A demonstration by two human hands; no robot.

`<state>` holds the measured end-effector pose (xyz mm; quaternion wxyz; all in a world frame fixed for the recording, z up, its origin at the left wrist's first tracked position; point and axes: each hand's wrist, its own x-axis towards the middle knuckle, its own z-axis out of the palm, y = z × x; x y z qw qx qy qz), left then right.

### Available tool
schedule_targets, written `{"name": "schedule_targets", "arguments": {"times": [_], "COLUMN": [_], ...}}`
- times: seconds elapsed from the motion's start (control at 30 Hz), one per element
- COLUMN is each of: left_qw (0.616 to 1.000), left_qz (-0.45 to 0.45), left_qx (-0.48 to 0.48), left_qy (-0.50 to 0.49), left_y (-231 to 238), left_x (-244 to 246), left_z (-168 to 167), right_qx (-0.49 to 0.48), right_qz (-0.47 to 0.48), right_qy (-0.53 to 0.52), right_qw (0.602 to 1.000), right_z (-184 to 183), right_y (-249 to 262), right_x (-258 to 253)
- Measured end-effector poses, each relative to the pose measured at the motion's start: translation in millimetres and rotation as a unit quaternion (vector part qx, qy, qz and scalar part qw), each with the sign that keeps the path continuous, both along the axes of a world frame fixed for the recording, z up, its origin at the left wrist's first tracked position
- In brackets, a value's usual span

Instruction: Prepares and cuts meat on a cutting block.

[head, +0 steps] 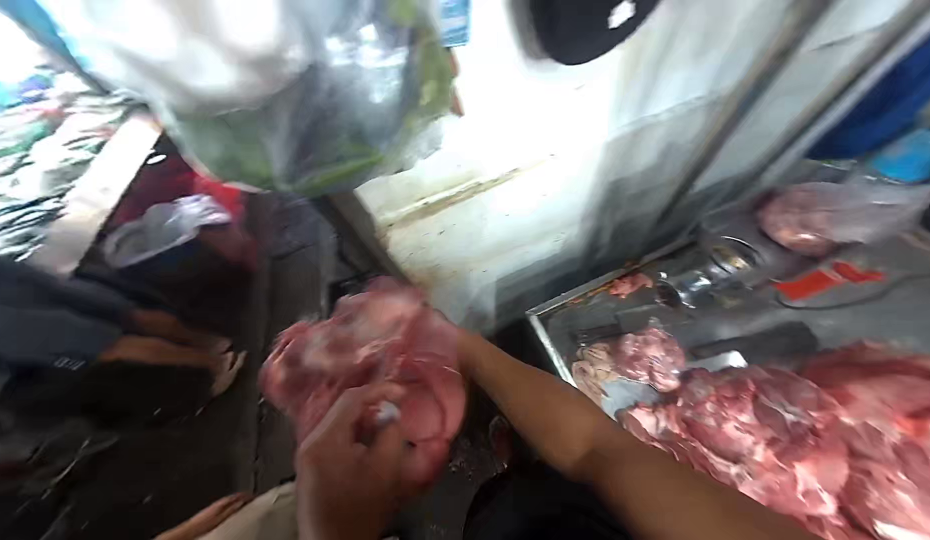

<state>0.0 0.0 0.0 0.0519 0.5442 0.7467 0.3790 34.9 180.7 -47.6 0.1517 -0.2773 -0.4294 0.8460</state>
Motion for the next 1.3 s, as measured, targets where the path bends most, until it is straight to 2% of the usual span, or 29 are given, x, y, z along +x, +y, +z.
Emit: {"name": "schedule_targets", "arguments": {"times": [0.03,0.07,0.1,0.17,0.27,0.33,0.4,0.47,0.5,0.57,0.63,0.7,0.77,0.87,0.93,1.03,1.1,1.17,1.23,1.3], "left_qw": [0.999,0.996,0.99,0.967,0.917,0.857,0.804,0.775,0.766,0.771,0.789,0.793,0.782,0.75,0.733,0.698,0.636,0.588,0.566,0.574], "left_qz": [0.035,0.061,0.064,0.004,-0.154,-0.286,-0.385,-0.42,-0.424,-0.429,-0.426,-0.416,-0.432,-0.489,-0.519,-0.575,-0.623,-0.659,-0.671,-0.652], "left_qx": [-0.011,-0.052,-0.117,-0.25,-0.368,-0.42,-0.436,-0.455,-0.469,-0.464,-0.441,-0.445,-0.448,-0.444,-0.439,-0.403,-0.387,-0.38,-0.386,-0.397], "left_qy": [0.013,0.025,0.035,0.043,-0.007,-0.08,-0.124,-0.125,-0.113,-0.079,-0.035,0.008,0.039,0.037,-0.012,-0.143,-0.238,-0.274,-0.284,-0.295], "left_y": [13.9,25.2,32.4,37.2,22.0,14.2,27.6,58.9,78.1,118.9,156.7,178.0,186.7,180.0,167.2,145.9,139.3,140.1,147.6,154.1], "left_x": [-11.8,-21.5,-30.4,-38.2,-3.2,32.7,52.9,53.4,50.9,45.2,43.9,48.7,61.0,78.5,88.2,93.9,90.9,80.8,67.9,60.5], "left_z": [-16.6,-38.4,-64.9,-126.6,-205.3,-224.8,-229.0,-225.8,-221.7,-213.1,-204.0,-198.3,-196.9,-206.3,-208.4,-200.2,-187.4,-171.3,-160.4,-156.7], "right_qx": [0.018,0.017,0.012,0.008,-0.035,-0.063,-0.036,0.026,0.034,-0.012,-0.018,0.04,0.115,0.21,0.225,0.187,0.176,0.207,0.24,0.253], "right_qz": [-0.001,-0.03,-0.073,-0.124,-0.14,-0.125,-0.09,-0.033,-0.002,0.023,0.032,0.024,-0.027,-0.098,-0.118,-0.138,-0.128,-0.096,-0.067,-0.047], "right_qy": [0.025,-0.008,-0.07,-0.166,-0.202,-0.228,-0.267,-0.289,-0.29,-0.277,-0.265,-0.266,-0.299,-0.366,-0.393,-0.398,-0.377,-0.35,-0.337,-0.341], "right_qw": [1.0,0.999,0.995,0.978,0.969,0.964,0.959,0.956,0.956,0.961,0.964,0.963,0.947,0.901,0.883,0.888,0.9,0.909,0.908,0.904], "right_z": [-53.4,-89.9,-115.4,-146.1,-176.2,-194.7,-206.4,-206.8,-202.6,-194.9,-192.2,-191.6,-191.2,-193.6,-195.2,-200.5,-204.2,-207.1,-207.5,-207.6], "right_y": [38.0,65.6,82.9,93.8,49.8,0.1,-53.5,-101.8,-123.0,-150.0,-151.1,-147.2,-139.8,-126.0,-117.7,-112.0,-105.5,-94.3,-83.8,-81.9], "right_x": [16.4,35.8,60.0,120.5,214.7,261.3,286.9,298.3,301.3,306.5,314.2,315.9,311.9,301.6,296.8,284.7,278.9,272.9,268.7,270.4]}}
